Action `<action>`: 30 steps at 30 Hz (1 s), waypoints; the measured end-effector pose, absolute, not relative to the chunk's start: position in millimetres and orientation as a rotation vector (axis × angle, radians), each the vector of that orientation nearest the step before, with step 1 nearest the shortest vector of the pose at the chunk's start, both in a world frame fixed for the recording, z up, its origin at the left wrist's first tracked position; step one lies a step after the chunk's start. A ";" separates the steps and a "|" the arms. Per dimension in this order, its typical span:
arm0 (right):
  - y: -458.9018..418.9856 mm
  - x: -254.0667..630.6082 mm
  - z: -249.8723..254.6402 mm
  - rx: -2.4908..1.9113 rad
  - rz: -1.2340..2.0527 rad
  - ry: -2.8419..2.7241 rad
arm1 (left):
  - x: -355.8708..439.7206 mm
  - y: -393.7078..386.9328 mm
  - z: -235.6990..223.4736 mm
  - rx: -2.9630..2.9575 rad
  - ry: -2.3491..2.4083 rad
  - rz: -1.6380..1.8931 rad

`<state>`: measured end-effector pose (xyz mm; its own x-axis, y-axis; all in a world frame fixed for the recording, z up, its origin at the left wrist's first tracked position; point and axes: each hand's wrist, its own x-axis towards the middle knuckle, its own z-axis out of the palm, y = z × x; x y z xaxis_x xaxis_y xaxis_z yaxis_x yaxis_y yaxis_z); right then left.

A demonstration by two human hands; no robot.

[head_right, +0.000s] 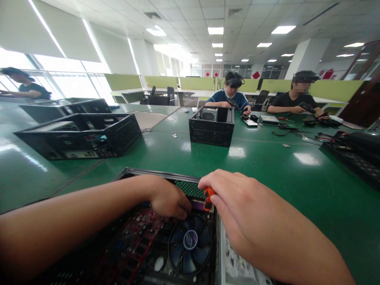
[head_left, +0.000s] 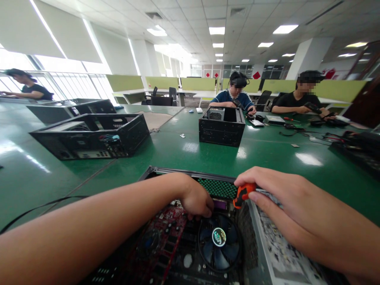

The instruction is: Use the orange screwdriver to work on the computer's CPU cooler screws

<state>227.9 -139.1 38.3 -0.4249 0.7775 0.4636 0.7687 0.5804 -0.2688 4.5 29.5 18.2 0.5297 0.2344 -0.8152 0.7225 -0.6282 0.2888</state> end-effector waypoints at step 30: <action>-135.2 229.8 31.0 -1.249 -0.072 -2.293 | 8.3 28.3 21.5 2.147 0.742 -1.003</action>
